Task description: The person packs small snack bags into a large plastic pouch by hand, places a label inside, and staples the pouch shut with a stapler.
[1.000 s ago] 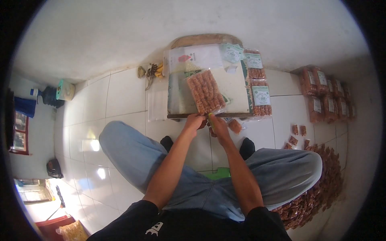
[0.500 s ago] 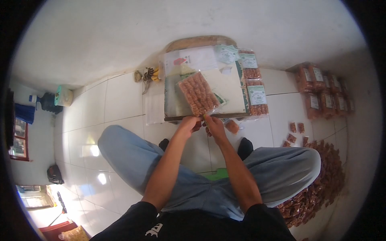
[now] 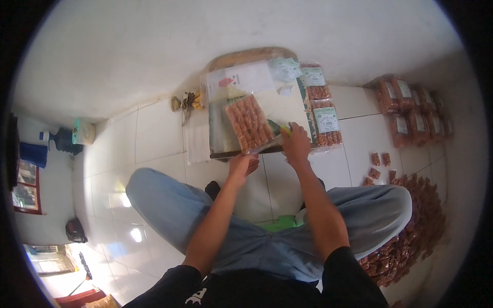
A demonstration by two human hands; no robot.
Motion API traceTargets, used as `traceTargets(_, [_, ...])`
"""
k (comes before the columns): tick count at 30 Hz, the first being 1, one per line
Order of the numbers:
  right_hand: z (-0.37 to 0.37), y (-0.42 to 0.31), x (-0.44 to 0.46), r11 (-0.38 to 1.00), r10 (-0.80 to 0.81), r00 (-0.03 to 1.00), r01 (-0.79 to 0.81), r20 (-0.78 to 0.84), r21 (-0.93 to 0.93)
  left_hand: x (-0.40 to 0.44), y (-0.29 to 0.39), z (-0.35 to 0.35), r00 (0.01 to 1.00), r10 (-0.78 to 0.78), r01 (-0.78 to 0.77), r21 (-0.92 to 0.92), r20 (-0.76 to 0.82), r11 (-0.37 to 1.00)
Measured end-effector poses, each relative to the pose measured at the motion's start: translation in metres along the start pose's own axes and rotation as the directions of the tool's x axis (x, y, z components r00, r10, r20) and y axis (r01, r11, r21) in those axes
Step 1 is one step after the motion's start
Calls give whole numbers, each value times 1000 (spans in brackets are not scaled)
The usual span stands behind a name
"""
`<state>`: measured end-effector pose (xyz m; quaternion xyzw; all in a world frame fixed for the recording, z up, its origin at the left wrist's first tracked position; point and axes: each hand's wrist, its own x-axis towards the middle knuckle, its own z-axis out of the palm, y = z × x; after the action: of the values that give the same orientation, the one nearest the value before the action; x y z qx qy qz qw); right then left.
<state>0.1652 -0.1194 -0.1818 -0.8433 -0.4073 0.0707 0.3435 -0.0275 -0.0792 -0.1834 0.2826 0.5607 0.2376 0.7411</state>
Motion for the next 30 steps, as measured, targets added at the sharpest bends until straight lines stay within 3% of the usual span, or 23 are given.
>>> traceTargets(2, [1,-1,10,946,-236,971,237,31,-222,1,-1,1,999,4,-7,-65,-51,998])
traceTargets(3, [0,-3,14,947,-235,972,235,24,-219,2,-3,1,999,9,-12,-61,-49,998])
traceTargets(5, [-2,-7,21,928,-189,950,256,251,-271,6,-7,-3,991,48,-69,-163,-126,984])
traceTargets(9, [8,3,23,903,-267,927,336,263,-269,1,-2,-4,990,45,-77,-241,-135,968])
traceTargets(11, [12,0,21,830,-419,903,424,97,-362,-2,3,-8,990,42,-73,-232,-134,970])
traceTargets(12, [11,-6,23,833,-413,906,417,93,-363,-6,7,-10,991,41,-70,-226,-131,972])
traceTargets(14, [11,-18,27,774,-488,846,533,213,-342,-14,18,-16,979,91,-101,-51,-180,994])
traceTargets(15, [10,-27,27,805,-518,831,554,203,-211,-27,30,-14,979,97,-106,-43,-177,993])
traceTargets(16, [13,-31,27,808,-518,833,551,193,-210,-47,47,-9,971,108,-103,35,-212,994])
traceTargets(18, [24,-35,22,706,-660,722,691,208,-156,-77,76,-7,961,132,-104,122,-245,987])
traceTargets(19, [28,-40,20,739,-664,727,674,177,3,-88,88,-10,970,148,-110,195,-192,975])
traceTargets(20, [30,-43,18,742,-662,730,671,169,5,-95,99,-16,977,159,-118,267,-139,957])
traceTargets(22, [33,-49,17,722,-691,693,652,207,229,-102,119,-31,986,162,-138,316,-49,939])
traceTargets(24, [35,-53,18,689,-721,663,654,200,314,-108,150,-46,985,157,-170,402,66,900])
traceTargets(26, [8,-77,13,731,-610,731,369,306,574,-118,188,-53,978,209,-160,621,-5,767])
traceTargets(27, [-1,-88,14,688,-584,734,219,347,692,-114,204,-59,940,337,-180,775,-45,606])
traceTargets(28, [-11,-98,13,674,-602,722,230,341,701,-117,220,-58,886,460,-160,893,-58,420])
traceTargets(29, [-21,-105,13,678,-522,738,54,428,733,-120,233,-55,815,577,-113,963,-52,246])
traceTargets(30, [-32,-111,14,663,-441,732,-125,519,738,-120,241,-51,806,589,-112,961,-61,252])
